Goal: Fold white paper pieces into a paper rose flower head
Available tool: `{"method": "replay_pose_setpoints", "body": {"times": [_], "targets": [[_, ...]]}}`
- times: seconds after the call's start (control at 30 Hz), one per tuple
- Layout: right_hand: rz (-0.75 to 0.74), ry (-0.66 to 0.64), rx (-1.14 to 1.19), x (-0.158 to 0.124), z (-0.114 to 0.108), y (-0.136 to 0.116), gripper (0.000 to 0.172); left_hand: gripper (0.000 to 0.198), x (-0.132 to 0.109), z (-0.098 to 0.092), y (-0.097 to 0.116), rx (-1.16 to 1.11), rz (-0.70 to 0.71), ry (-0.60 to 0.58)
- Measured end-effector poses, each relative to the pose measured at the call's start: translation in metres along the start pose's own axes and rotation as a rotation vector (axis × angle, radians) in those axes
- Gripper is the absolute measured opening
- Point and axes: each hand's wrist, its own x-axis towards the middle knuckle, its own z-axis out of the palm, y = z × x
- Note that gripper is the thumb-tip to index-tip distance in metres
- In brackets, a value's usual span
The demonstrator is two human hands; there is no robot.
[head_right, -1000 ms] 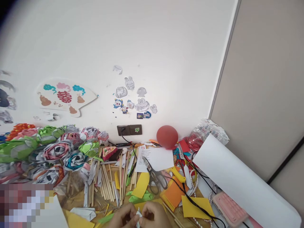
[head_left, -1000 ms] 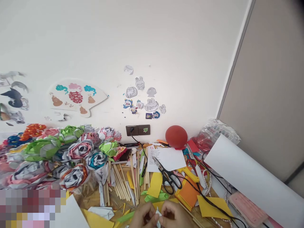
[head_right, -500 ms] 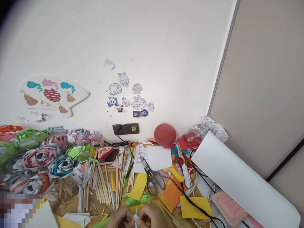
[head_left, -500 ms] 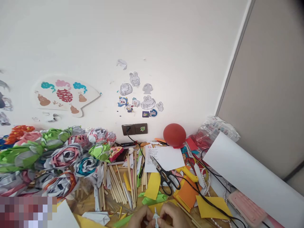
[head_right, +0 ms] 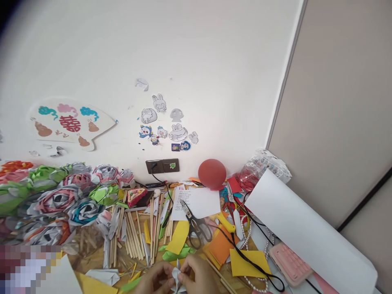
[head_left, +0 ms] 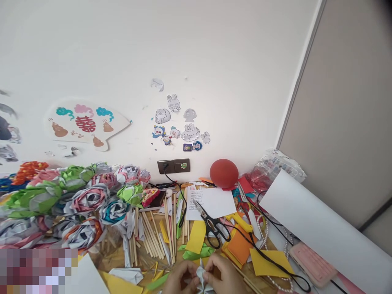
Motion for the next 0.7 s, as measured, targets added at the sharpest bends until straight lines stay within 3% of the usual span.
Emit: {"method": "replay_pose_setpoints", "body": {"times": [0.23,0.7], "targets": [[-0.009,-0.018,0.085,-0.004,-0.004,0.002,0.009,0.009,-0.002,-0.002,0.022,0.111,-0.031,-0.015],[-0.065,0.116,-0.003,-0.004,0.005,0.008,0.007,0.011,-0.009,0.008,0.032,0.292,0.042,0.106]]}}
